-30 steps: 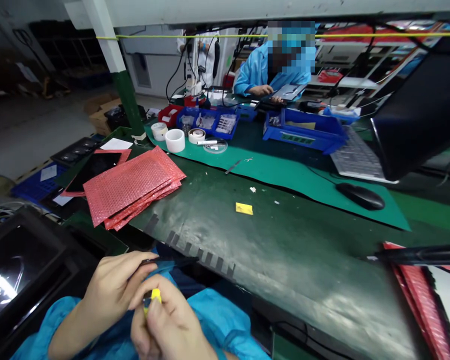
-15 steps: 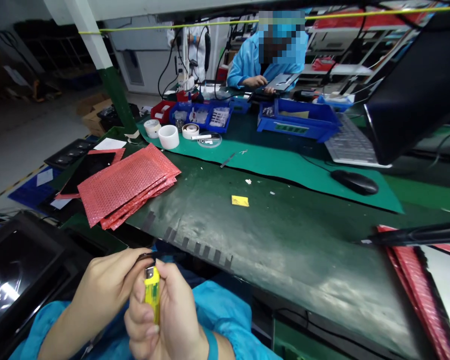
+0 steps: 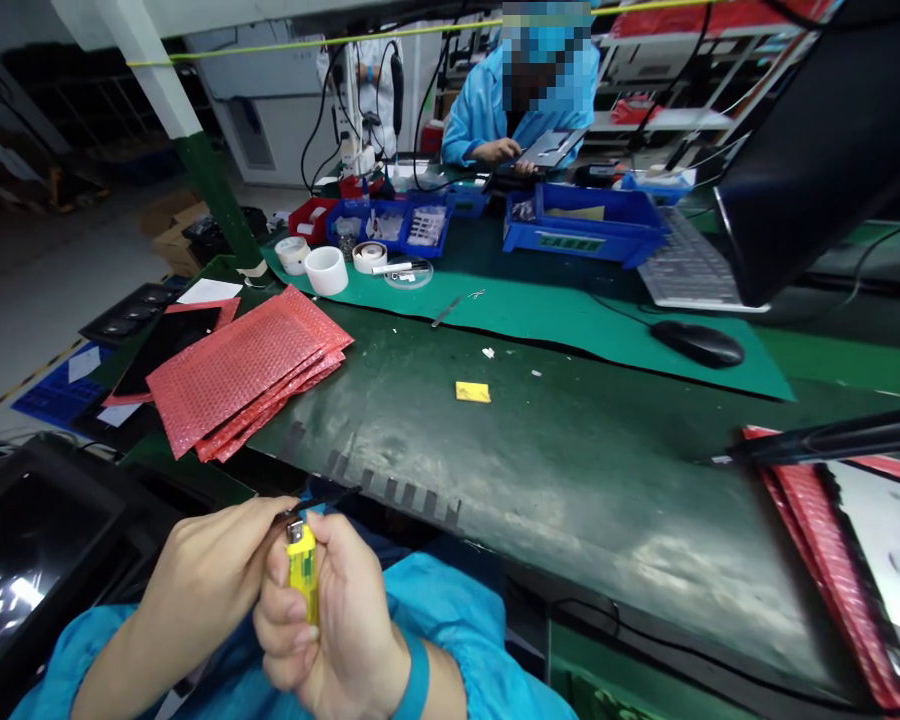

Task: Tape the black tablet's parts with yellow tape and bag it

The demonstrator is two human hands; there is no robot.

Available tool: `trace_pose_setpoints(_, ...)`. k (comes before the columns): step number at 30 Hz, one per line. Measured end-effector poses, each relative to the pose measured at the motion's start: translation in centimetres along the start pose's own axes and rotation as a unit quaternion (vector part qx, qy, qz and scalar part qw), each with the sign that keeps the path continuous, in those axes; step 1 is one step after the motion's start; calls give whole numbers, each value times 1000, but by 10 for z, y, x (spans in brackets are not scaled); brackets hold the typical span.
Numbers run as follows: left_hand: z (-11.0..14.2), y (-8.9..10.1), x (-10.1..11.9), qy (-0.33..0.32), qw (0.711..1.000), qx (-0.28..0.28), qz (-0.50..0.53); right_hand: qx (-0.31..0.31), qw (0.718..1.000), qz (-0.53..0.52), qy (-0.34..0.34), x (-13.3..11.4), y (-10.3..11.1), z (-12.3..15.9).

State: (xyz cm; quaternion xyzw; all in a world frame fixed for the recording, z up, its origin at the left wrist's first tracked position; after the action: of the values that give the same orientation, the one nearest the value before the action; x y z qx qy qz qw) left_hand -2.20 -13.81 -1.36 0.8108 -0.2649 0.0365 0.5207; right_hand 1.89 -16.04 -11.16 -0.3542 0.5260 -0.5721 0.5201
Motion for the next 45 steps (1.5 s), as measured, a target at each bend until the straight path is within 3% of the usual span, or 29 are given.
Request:
trace_pose_setpoints(18, 4, -10, -9, 26, 999, -7, 26, 37, 999, 16, 32, -6, 4, 0)
trace_pose_setpoints(35, 3, -9, -6, -3, 1000, 6, 10, 45, 997, 13, 55, -9, 4, 4)
trace_pose_setpoints(45, 4, -11, -10, 12, 1000, 4, 14, 59, 997, 14, 50, -8, 7, 3)
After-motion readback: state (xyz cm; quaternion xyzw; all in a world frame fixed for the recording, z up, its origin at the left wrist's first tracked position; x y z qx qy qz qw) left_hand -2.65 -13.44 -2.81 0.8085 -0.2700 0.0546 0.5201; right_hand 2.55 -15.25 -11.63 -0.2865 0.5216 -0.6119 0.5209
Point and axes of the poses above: each hand's wrist, its own z-axis away from the middle knuckle, its own y-axis out of the back of the hand, x = y × z, the point moved 10 cm from there along -z, towards the middle knuckle, and after that the axes turned 8 degrees about z, right-handed, at the moved point
